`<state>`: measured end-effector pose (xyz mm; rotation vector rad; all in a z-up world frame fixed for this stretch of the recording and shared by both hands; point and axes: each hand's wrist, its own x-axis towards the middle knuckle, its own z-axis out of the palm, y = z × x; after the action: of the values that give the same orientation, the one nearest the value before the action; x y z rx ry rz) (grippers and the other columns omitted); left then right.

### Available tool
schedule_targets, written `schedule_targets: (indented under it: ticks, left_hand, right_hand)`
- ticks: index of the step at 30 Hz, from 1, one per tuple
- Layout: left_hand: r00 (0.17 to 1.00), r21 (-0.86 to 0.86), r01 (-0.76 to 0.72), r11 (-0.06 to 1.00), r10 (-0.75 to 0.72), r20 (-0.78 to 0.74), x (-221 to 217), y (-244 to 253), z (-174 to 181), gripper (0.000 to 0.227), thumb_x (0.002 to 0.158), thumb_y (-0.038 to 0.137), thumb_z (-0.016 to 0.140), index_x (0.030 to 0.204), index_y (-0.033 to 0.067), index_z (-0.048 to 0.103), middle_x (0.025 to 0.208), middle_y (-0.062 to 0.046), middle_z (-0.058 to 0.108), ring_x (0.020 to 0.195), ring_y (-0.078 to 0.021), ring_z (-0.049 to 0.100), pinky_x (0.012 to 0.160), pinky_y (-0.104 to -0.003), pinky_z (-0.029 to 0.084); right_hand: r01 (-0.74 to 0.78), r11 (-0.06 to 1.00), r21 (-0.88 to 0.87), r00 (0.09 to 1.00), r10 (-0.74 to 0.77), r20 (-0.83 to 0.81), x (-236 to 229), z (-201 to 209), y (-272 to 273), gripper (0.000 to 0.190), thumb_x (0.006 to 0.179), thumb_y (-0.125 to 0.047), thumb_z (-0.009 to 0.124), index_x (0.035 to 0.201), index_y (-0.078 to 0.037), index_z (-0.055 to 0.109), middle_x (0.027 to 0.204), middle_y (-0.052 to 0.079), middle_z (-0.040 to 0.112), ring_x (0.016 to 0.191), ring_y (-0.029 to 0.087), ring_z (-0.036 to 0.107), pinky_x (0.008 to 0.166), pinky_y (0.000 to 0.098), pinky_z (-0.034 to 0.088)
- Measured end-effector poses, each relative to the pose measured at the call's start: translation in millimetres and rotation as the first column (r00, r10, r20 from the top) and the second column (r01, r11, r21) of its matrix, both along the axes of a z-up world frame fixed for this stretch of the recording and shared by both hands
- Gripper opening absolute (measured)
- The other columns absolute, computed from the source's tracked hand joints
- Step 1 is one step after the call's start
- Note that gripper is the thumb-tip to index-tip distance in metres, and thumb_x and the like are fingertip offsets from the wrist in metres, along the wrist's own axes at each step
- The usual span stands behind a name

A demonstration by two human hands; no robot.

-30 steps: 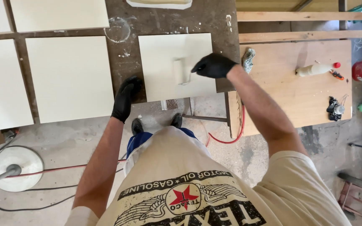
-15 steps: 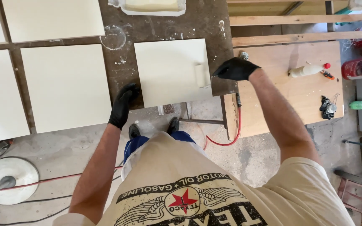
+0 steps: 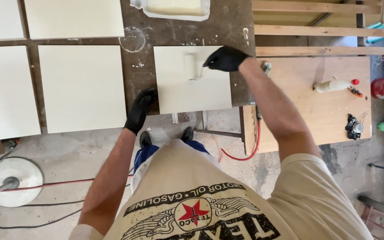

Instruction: The person uses a small paint roller to apply white paint to several square panels laid out on a workbench. They systematically roll the paint onto each panel, occasionally dipping the roller into a paint tray to reload it.

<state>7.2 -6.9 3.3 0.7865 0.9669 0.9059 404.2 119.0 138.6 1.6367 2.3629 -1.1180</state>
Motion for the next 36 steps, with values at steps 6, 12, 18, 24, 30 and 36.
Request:
schedule_targets:
  ticks: [6,12,18,24,30,36]
  left_hand:
    - [0.999,0.028,-0.013,1.0,0.014,-0.029,-0.9,-1.1,-12.4,0.035,0.109,0.024,0.058,0.142,0.0106,0.061,0.141,-0.009,0.062,0.132,-0.0237,0.056,0.119,-0.043,0.042]
    - [1.0,-0.016,-0.003,1.0,0.003,-0.031,1.4,-3.2,4.9,0.036,0.108,0.025,0.06,0.141,0.0093,0.062,0.142,-0.01,0.062,0.132,-0.0236,0.056,0.122,-0.043,0.04]
    - [1.0,-0.034,0.005,0.999,-0.006,-0.014,1.4,-3.0,9.5,0.031,0.109,0.023,0.057,0.138,0.013,0.064,0.14,-0.005,0.063,0.13,-0.0185,0.057,0.121,-0.039,0.041]
    - [0.996,0.119,-0.052,0.992,0.043,0.079,1.6,-2.9,-8.4,0.031,0.105,0.021,0.056,0.132,0.01,0.065,0.137,-0.009,0.066,0.128,-0.0235,0.062,0.112,-0.038,0.051]
    - [0.991,0.072,-0.088,0.993,0.08,0.109,0.9,-3.9,-19.1,0.03,0.104,0.021,0.057,0.131,0.0105,0.066,0.135,-0.008,0.067,0.127,-0.022,0.062,0.112,-0.035,0.05]
    - [0.994,0.085,-0.082,0.993,0.076,0.081,2.9,-0.2,-41.1,0.026,0.104,0.019,0.058,0.127,0.0119,0.068,0.129,-0.007,0.07,0.118,-0.0205,0.067,0.103,-0.035,0.055]
  right_hand:
    - [-0.068,0.996,0.053,0.997,0.065,0.049,-105.4,-14.4,12.0,0.021,0.092,-0.043,0.071,0.111,-0.037,0.078,0.097,0.003,0.078,0.104,0.027,0.072,0.098,0.0411,0.054]
    - [0.017,0.999,-0.032,0.992,-0.012,0.128,-17.5,16.6,-8.5,0.025,0.094,-0.043,0.069,0.116,-0.034,0.077,0.104,0.008,0.077,0.11,0.032,0.07,0.1,0.0442,0.053]
    - [0.145,0.97,-0.197,0.963,-0.093,0.253,85.6,84.7,-31.4,0.041,0.09,-0.038,0.07,0.125,-0.019,0.076,0.129,0.013,0.072,0.132,0.034,0.058,0.121,0.0438,0.036]
    - [0.474,0.867,-0.152,0.792,-0.344,0.504,46.7,140.0,-9.8,0.052,0.094,-0.055,0.056,0.136,-0.027,0.069,0.142,0.004,0.063,0.127,0.027,0.057,0.108,0.0401,0.043]
    - [0.353,0.921,-0.163,0.864,-0.254,0.434,-12.9,104.5,25.6,0.048,0.096,-0.053,0.059,0.131,-0.021,0.071,0.136,0.005,0.067,0.122,0.024,0.06,0.106,0.0388,0.045]
    - [0.081,0.973,-0.216,0.972,-0.029,0.234,-122.0,78.9,62.6,0.029,0.097,-0.028,0.06,0.121,-0.034,0.075,0.122,-0.01,0.073,0.1,0.01,0.066,0.091,0.027,0.051]
